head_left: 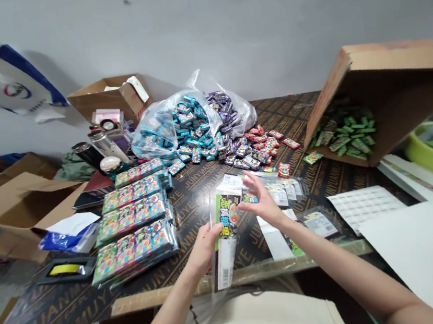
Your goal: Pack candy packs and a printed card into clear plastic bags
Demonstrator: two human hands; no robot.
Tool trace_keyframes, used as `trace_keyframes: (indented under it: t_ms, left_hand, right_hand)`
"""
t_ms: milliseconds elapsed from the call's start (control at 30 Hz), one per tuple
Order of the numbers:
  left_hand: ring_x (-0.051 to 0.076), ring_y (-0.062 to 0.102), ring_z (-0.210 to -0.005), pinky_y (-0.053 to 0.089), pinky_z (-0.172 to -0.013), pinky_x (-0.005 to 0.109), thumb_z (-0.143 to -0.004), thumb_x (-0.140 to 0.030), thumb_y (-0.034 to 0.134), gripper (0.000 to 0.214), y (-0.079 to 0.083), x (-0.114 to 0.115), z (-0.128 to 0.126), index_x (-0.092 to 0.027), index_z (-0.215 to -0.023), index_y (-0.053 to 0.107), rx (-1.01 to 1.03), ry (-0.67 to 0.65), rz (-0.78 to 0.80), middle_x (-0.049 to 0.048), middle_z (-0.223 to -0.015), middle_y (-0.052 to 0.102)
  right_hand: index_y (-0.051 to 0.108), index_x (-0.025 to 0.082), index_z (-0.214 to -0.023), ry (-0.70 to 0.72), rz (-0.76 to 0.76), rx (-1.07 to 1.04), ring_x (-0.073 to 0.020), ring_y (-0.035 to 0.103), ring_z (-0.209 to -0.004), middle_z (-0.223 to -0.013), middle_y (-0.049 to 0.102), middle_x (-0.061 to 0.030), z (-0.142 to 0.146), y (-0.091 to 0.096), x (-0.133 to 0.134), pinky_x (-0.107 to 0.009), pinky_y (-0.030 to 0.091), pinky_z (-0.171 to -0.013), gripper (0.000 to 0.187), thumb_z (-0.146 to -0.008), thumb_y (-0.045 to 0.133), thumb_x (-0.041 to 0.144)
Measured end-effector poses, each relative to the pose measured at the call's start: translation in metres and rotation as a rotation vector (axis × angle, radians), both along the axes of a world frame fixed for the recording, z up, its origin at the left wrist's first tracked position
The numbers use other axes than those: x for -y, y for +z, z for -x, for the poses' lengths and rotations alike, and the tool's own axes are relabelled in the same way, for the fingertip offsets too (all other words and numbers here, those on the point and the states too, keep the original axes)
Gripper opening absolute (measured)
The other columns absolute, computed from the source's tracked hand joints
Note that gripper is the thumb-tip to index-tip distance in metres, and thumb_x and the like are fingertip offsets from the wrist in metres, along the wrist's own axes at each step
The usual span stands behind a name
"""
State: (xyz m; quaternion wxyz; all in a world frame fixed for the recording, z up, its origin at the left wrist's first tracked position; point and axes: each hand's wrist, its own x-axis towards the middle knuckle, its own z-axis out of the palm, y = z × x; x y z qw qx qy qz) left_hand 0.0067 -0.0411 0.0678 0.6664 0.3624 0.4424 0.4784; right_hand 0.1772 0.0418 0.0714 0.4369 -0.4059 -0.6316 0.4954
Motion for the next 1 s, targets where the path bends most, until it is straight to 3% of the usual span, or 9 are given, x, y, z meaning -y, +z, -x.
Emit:
trace_keyframes:
  t_ms: [133, 267, 367, 500, 567, 633, 767, 867, 1000]
  left_hand:
    - [0.019, 0.057, -0.076, 0.043, -0.072, 0.027, -0.076, -0.037, 0.054, 0.031, 0.001, -0.003, 0.0, -0.013, -0.093, 0.064, -0.152, -0.029, -0.098, 0.0052, -0.084, 0.066]
    - [0.017, 0.054, -0.069, 0.041, -0.063, 0.024, -0.071, -0.039, 0.059, 0.027, -0.003, -0.003, -0.001, -0.013, -0.07, 0.064, -0.392, 0.033, -0.18, 0.0022, -0.068, 0.062]
    - [0.012, 0.047, -0.055, 0.036, -0.052, 0.021, -0.072, -0.042, 0.057, 0.032, -0.008, -0.006, 0.002, -0.013, -0.059, 0.058, -0.47, 0.079, -0.176, -0.0007, -0.056, 0.054]
    - [0.009, 0.042, -0.048, 0.033, -0.046, 0.02, -0.076, -0.043, 0.052, 0.037, -0.013, -0.013, 0.013, -0.012, -0.056, 0.053, -0.411, 0.112, -0.15, -0.0013, -0.053, 0.051]
    - [0.009, 0.044, -0.048, 0.034, -0.045, 0.019, -0.075, -0.043, 0.054, 0.034, -0.015, -0.014, 0.016, -0.012, -0.061, 0.055, -0.35, 0.126, -0.123, -0.0011, -0.055, 0.053]
    - [0.011, 0.05, -0.053, 0.037, -0.045, 0.018, -0.072, -0.042, 0.058, 0.029, -0.017, -0.01, 0.014, -0.013, -0.078, 0.059, -0.269, 0.092, -0.078, 0.0003, -0.065, 0.059]
    - [0.016, 0.06, -0.063, 0.047, -0.05, 0.023, -0.069, -0.039, 0.064, 0.048, -0.023, 0.001, 0.008, -0.018, -0.11, 0.051, -0.111, -0.059, 0.008, 0.0045, -0.084, 0.065]
    - [0.017, 0.062, -0.067, 0.049, -0.055, 0.025, -0.069, -0.039, 0.064, 0.048, -0.026, 0.0, 0.007, -0.018, -0.11, 0.051, -0.077, -0.123, 0.031, 0.0052, -0.086, 0.066]
    - [0.019, 0.062, -0.078, 0.049, -0.064, 0.027, -0.07, -0.035, 0.064, 0.045, -0.026, -0.015, 0.008, -0.017, -0.109, 0.052, -0.128, 0.015, -0.047, 0.007, -0.092, 0.066]
  right_hand:
    - [0.058, 0.02, -0.089, 0.269, 0.321, -0.134, -0.0159, 0.058, -0.072, -0.078, 0.062, -0.0016, 0.007, -0.016, 0.01, -0.03, 0.046, -0.069, 0.029, -0.068, 0.065, 0.039]
    - [0.059, 0.016, -0.072, 0.189, 0.236, -0.174, -0.0129, 0.056, -0.06, -0.064, 0.061, 0.001, 0.009, -0.014, 0.007, -0.026, 0.046, -0.062, 0.021, -0.064, 0.068, 0.034]
    - [0.061, 0.016, -0.081, 0.203, 0.324, -0.171, -0.0126, 0.057, -0.057, -0.065, 0.063, 0.0, 0.007, -0.011, 0.006, -0.024, 0.046, -0.054, 0.025, -0.066, 0.067, 0.036]
    - [0.056, 0.02, -0.101, 0.443, 0.545, -0.13, -0.0134, 0.06, -0.058, -0.07, 0.065, 0.0007, 0.005, -0.019, 0.02, -0.021, 0.045, -0.046, 0.047, -0.059, 0.073, 0.031]
    - [0.059, 0.017, -0.094, 0.47, 0.53, -0.108, -0.0128, 0.058, -0.055, -0.067, 0.064, 0.0013, 0.004, -0.026, 0.025, -0.021, 0.044, -0.046, 0.041, -0.057, 0.074, 0.029]
    - [0.061, 0.015, -0.083, 0.366, 0.448, -0.092, -0.0116, 0.056, -0.051, -0.062, 0.062, 0.0017, 0.003, -0.031, 0.026, -0.022, 0.043, -0.046, 0.032, -0.057, 0.073, 0.029]
    - [0.061, 0.017, -0.085, 0.257, 0.357, -0.112, -0.0162, 0.059, -0.062, -0.067, 0.063, 0.001, -0.001, -0.037, 0.018, -0.028, 0.048, -0.056, 0.035, -0.055, 0.074, 0.031]
    - [0.06, 0.02, -0.095, 0.217, 0.314, -0.165, -0.019, 0.06, -0.076, -0.078, 0.064, 0.0003, -0.003, -0.041, 0.017, -0.032, 0.049, -0.069, 0.037, -0.062, 0.069, 0.033]
    - [0.062, 0.019, -0.091, 0.197, 0.259, -0.098, -0.0201, 0.06, -0.079, -0.084, 0.065, -0.0009, -0.001, -0.043, 0.019, -0.032, 0.047, -0.072, 0.034, -0.062, 0.07, 0.034]
